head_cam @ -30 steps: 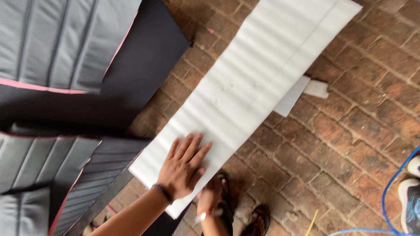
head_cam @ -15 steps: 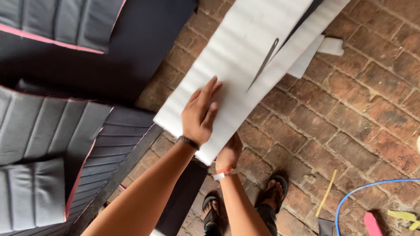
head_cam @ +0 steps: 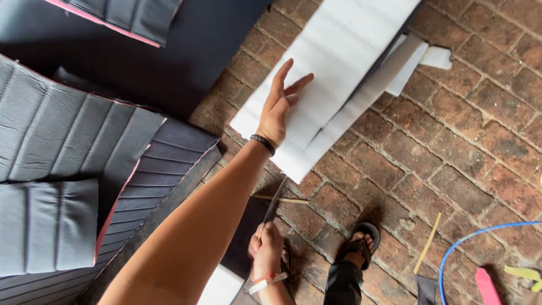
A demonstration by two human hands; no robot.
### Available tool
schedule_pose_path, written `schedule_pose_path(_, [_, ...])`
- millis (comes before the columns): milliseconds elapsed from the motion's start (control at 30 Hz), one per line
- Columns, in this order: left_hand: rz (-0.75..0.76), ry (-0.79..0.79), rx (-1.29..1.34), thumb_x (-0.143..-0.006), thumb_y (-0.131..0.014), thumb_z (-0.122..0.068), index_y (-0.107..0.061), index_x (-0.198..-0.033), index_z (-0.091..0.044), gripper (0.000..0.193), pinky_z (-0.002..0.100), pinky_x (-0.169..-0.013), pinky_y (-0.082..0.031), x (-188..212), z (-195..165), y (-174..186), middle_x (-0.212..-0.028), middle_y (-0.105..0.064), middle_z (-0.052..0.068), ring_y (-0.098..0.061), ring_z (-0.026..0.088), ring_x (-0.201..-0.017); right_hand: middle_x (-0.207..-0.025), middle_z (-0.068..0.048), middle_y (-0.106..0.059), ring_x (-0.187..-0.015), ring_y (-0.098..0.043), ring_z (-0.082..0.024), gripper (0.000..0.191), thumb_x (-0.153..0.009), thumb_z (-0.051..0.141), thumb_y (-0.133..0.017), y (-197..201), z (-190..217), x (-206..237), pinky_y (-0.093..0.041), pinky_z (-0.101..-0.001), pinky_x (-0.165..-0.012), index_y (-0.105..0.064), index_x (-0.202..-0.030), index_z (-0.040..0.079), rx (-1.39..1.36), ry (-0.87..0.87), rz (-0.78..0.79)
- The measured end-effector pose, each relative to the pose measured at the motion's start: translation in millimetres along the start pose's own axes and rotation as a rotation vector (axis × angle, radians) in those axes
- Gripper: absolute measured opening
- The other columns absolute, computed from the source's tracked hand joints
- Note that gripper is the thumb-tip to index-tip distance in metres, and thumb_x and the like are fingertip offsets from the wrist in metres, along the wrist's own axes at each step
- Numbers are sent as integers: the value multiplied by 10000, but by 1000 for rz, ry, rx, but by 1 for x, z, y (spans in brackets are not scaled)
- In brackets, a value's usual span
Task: The person sprays adhesive onto a padded furniture frame on the floor using a spray gun, then lays a sheet of white foam padding over the glued surface and presses it down. They use a hand saw to trim the foam along the frame edge and continue spraying and fitting foam pieces.
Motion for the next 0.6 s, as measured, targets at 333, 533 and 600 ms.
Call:
schedule_pose_path(333, [-40,149,399,-879,-389,-267,-138,-1656,-150,825,489,-1323,-104,-22,22,25,-1615,-451,174,-320,347,-1573,-558,42,-375,-442,-303,-77,324,-1031,307,-474,15,-24,50,-215,-259,-399,-484,-755,136,-278,-333,-13])
schedule_pose_path(533, [-156,215,435,-897,-314,-208,-105,-1633,-147,768,468,-1283,-84,-32,20,36,-1590,-453,175,-338,323,-1540,-518,12,-373,-401,-305,-108,259,-991,289,-490,12,7,66,-224,-270,-387,-512,-773,151,-290,-565,143])
schedule_pose_path(600, [-124,175,501,-932,-291,-187,-115,-1658,-102,752,458,-1325,-86,-37,15,31,-1594,-447,192,-334,326,-1555,-516,-2,-382,-394,-307,-117,282,-983,294,-485,-28,42,36,-225,-271,-390,-485,-742,149,-385,-563,235])
Point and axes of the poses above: each hand's wrist, its own x-axis away from the middle knuckle, its own y-axis out of the back of the hand, z = x × y, the point moved 8 cm from there along -x, towards the middle knuckle
